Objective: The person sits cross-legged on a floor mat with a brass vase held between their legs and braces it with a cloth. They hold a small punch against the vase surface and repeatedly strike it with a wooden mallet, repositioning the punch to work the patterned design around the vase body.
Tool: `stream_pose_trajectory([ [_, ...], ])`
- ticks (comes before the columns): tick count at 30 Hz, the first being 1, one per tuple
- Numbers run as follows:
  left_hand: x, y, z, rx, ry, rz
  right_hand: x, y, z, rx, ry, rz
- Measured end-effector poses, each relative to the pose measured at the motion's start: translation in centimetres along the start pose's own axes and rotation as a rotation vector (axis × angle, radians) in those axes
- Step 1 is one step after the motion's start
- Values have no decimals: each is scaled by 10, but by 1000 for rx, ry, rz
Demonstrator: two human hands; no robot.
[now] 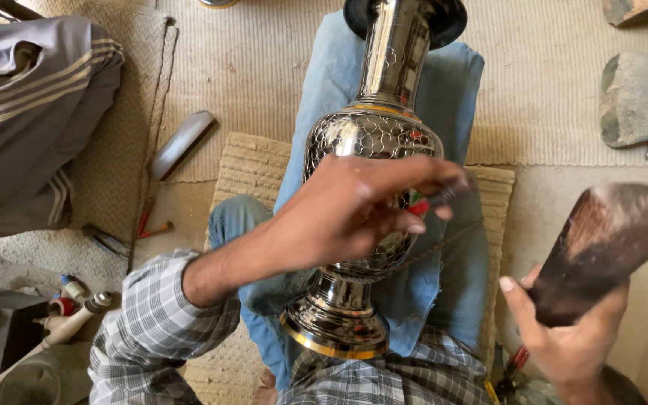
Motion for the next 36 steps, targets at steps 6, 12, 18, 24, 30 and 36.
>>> stream_pose_trajectory([
  [6, 11, -3, -4, -73, 32, 29, -35, -13, -28, 73, -19, 35],
  [12, 9, 1, -4, -69, -3, -28, -57, -17, -59, 144, 6, -54],
  [18, 10, -2, 3, -84, 11, 35, -89, 1, -96, 139, -133, -203],
  [24, 18, -6, 5, -95, 1, 183, -106, 13, -105, 259, -264, -339],
  [30, 24, -6, 2, -108, -8, 240, -118, 15, -100, 331, -216, -383],
  [36, 37, -8, 1, -114, -2, 327, -126, 18, -106, 284, -199, -425],
])
Point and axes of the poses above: each hand's wrist, its own x-axis away from the middle knuckle, its own y-axis out of the palm, z = x × y, the point moved 9 cm from there along -x, towards the middle knuckle, and after that the axes turned 6 degrees about z, right-handed, at the moved point
